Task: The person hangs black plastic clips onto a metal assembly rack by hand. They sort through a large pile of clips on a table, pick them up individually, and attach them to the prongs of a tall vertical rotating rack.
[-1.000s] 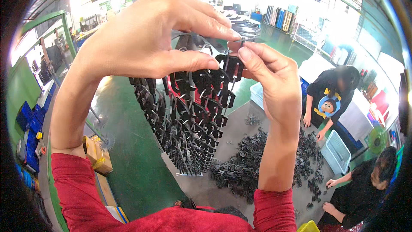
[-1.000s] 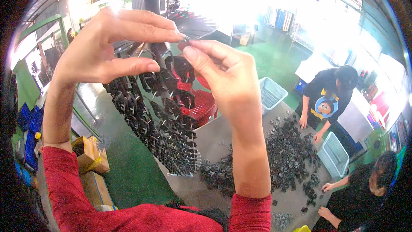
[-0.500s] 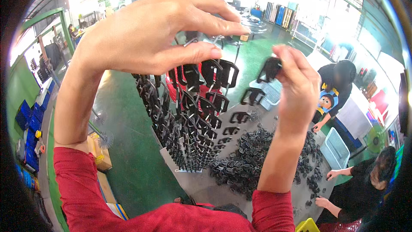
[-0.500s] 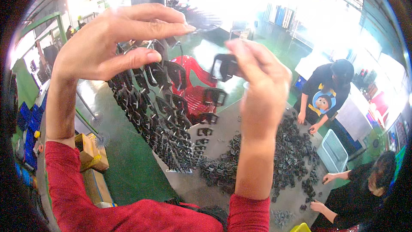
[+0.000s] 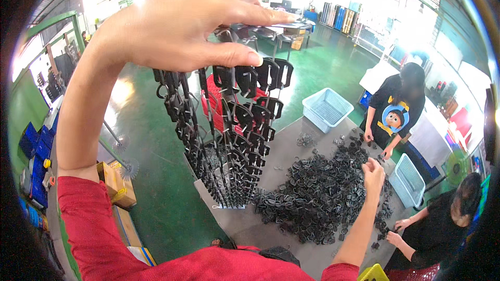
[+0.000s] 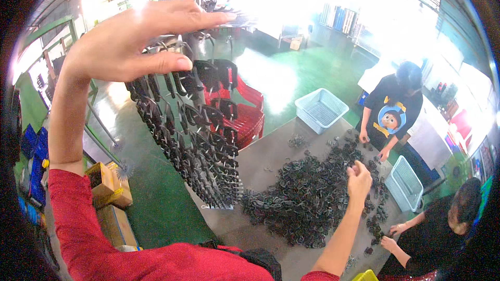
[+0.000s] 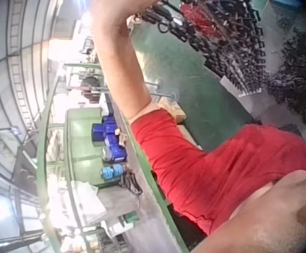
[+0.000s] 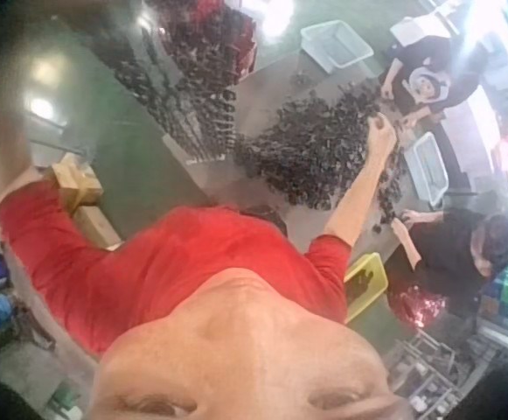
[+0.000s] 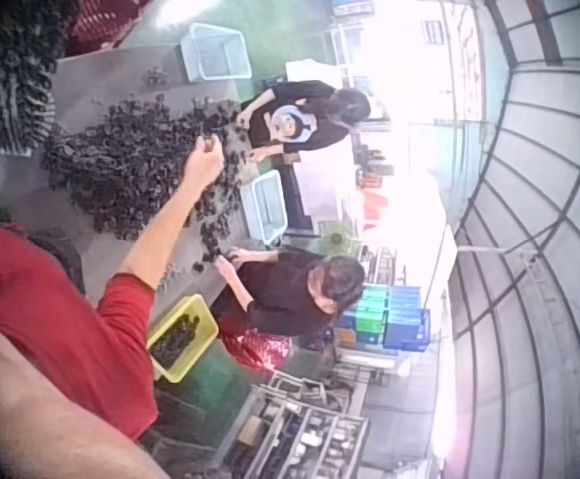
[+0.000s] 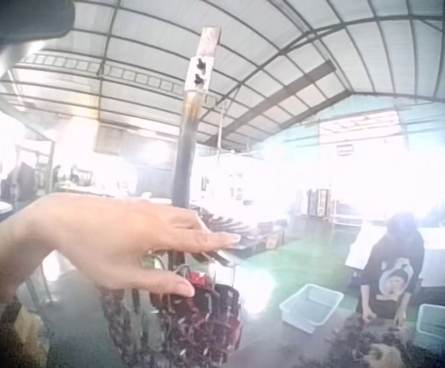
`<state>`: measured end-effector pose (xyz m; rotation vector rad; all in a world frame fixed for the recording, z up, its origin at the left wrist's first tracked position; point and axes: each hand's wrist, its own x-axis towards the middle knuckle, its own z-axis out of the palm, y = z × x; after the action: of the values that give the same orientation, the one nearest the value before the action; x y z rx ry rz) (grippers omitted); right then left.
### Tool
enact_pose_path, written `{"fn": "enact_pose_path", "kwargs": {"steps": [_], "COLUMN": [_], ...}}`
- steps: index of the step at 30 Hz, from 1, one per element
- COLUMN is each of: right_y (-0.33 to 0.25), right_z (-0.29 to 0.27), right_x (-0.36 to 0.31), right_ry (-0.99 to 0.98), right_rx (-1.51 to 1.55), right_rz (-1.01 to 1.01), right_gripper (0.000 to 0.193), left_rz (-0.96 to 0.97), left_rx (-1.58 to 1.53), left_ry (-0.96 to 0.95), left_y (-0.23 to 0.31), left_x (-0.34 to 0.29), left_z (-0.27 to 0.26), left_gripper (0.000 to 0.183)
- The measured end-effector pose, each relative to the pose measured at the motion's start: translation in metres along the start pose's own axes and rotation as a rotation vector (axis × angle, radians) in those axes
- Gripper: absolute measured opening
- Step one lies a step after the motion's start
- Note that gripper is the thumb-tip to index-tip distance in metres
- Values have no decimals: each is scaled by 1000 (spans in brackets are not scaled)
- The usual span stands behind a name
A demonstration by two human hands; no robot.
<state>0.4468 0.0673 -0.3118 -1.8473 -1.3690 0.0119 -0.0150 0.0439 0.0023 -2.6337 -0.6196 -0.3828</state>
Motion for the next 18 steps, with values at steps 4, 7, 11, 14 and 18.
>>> {"fn": "enact_pose_path", "kwargs": {"steps": [4,7,11,14,18], "right_y": [-147,-275,-327,-325,-329], "right_z": [6,-17,-25,-24,-14], "right_x": [8,-7,-12,-6,-12], "right_ry": [-126,-259,-362,-258,1], "right_rx": [504,892,1201,980,964], "right_rz": [-239,-449,-539,-662,-959], "right_gripper": [33,25,25,24,20], "left_rz": [-31,-109,-60,-72,-103], "left_rx": [-106,-99,-19,17,86], "left_ry": [-33,-23,43,1,-132], "left_y": [-1,5,12,20,12], "left_x": [6,-7,-2,13,-7], "left_z": [16,11,7,10,1], "left_gripper": [47,43,38,38,40]}}
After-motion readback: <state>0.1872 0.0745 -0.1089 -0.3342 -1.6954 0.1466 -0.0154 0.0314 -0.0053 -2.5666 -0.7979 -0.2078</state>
